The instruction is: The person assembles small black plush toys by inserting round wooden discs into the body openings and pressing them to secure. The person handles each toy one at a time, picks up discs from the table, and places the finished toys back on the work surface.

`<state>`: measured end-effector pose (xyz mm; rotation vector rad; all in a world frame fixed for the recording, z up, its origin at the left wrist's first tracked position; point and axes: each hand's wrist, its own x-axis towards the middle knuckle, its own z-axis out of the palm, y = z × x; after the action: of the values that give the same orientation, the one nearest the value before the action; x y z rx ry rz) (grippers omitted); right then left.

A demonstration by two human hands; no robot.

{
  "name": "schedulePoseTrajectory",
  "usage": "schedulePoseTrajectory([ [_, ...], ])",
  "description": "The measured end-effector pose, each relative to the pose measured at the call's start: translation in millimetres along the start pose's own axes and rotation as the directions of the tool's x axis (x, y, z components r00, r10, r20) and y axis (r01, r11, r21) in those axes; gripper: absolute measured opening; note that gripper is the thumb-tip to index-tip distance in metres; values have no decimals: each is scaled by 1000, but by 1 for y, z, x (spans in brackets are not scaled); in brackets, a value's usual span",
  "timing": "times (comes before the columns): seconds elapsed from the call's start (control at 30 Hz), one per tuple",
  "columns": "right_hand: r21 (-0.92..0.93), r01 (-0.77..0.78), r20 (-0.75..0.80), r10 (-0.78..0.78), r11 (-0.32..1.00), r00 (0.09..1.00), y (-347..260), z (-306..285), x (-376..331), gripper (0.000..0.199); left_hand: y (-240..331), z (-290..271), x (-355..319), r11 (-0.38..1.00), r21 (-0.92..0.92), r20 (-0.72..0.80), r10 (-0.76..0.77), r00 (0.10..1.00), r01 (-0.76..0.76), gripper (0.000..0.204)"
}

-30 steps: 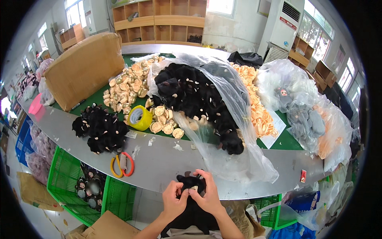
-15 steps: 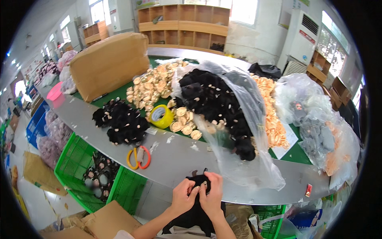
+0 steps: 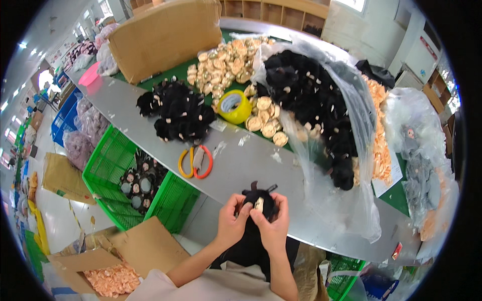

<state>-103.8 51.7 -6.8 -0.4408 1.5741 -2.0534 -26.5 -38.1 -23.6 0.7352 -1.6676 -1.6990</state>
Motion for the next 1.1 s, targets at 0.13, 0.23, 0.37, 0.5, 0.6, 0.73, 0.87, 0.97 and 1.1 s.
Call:
schedulePoseTrajectory([
  [0.13, -15, 17, 13, -17, 1000, 1000, -4, 4, 0, 42, -6, -3, -4, 995, 77, -8, 64, 998, -63, 25],
  [0.23, -248, 78, -17, -85, 966, 996, -4, 6, -3, 34, -6, -2, -4, 990, 115, -19, 89, 996, -87, 26],
  [0.37, -399, 179, -68, -224, 899, 972, 6, 4, 1, 29, -3, -2, -2, 969, 193, -6, 161, 987, -157, 25],
  [0.5, -377, 188, -101, -242, 907, 965, 2, 6, 4, 31, -1, -5, -3, 960, 210, -16, 192, 981, -184, 25],
  [0.6, -94, 29, -68, -35, 995, 997, 3, 2, 6, 33, 3, -7, -2, 969, 164, -39, 195, 980, -187, 26],
  [0.73, -123, -64, -8, 63, 990, 998, 6, -15, 3, 25, 0, -4, -3, 969, 161, 4, 191, 982, -189, 26],
  [0.87, -466, 150, -101, -221, 872, 970, 5, -8, 4, 21, 0, -3, -8, 936, 235, 60, 256, 965, -263, 24],
  [0.97, -560, 223, -60, -308, 798, 949, 7, -6, 6, 24, 8, -5, -6, 921, 279, 43, 271, 962, -272, 22],
  [1.1, -265, 192, -81, -221, 945, 972, 2, -17, -1, 33, 35, -28, 38, 904, 306, 6, 314, 950, -300, 21],
])
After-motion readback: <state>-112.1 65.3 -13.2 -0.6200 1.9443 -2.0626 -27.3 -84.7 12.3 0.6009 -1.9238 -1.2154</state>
